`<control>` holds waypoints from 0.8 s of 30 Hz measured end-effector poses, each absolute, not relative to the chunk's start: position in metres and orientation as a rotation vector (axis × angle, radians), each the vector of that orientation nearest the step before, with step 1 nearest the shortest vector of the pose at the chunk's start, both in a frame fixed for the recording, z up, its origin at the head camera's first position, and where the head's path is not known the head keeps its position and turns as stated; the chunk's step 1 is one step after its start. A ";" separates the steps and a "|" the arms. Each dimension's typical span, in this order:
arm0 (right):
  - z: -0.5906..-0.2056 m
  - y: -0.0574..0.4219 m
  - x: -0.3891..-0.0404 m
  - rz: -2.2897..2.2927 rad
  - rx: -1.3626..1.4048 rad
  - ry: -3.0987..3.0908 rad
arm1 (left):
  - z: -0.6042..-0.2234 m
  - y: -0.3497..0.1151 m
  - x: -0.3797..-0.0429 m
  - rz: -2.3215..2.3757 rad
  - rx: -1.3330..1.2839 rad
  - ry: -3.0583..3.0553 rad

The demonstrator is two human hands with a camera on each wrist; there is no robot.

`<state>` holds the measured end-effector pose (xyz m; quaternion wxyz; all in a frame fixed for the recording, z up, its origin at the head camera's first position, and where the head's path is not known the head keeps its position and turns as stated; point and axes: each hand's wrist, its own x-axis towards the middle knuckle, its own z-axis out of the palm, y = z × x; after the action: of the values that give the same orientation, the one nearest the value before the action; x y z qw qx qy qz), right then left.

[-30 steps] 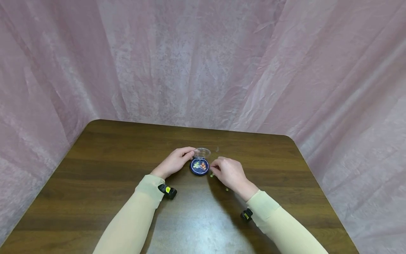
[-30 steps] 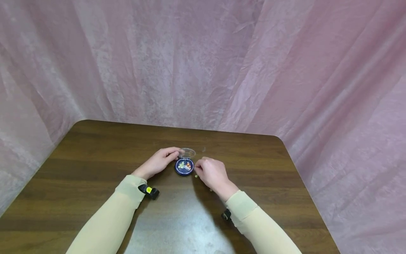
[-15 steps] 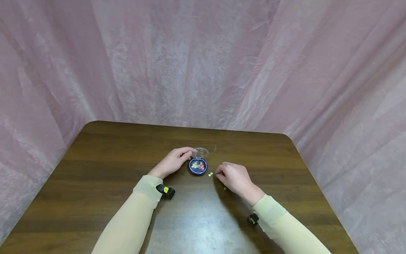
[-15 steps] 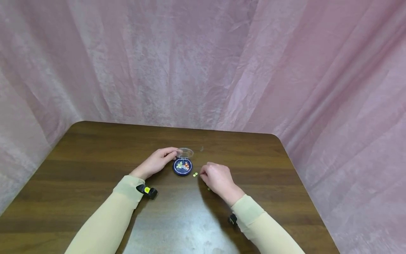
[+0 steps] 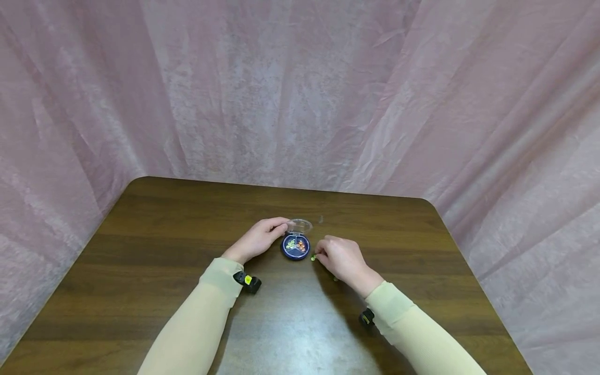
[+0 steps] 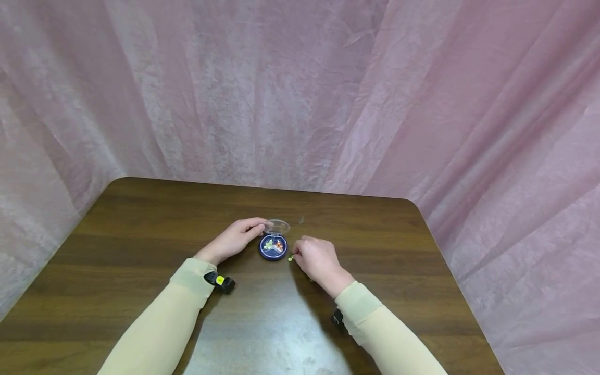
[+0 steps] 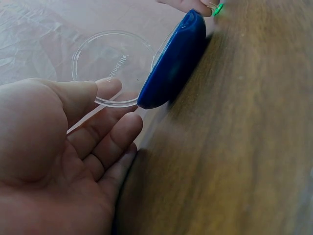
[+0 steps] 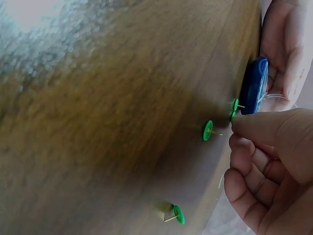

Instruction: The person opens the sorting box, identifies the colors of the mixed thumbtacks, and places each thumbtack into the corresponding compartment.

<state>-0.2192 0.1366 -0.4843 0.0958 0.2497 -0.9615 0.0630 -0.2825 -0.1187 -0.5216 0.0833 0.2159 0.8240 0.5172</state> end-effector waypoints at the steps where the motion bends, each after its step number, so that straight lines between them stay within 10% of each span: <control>1: -0.485 0.136 -0.220 0.180 0.740 -2.847 | -0.522 -0.118 -0.283 1.544 0.644 2.462; 24: -0.489 0.134 -0.217 0.213 0.748 -2.817 | -0.521 -0.119 -0.280 1.530 0.665 2.495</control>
<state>-0.2173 0.1340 -0.4887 0.1091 0.2545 -0.9582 0.0723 -0.2797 -0.1189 -0.5212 0.0701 0.2211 0.8292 0.5086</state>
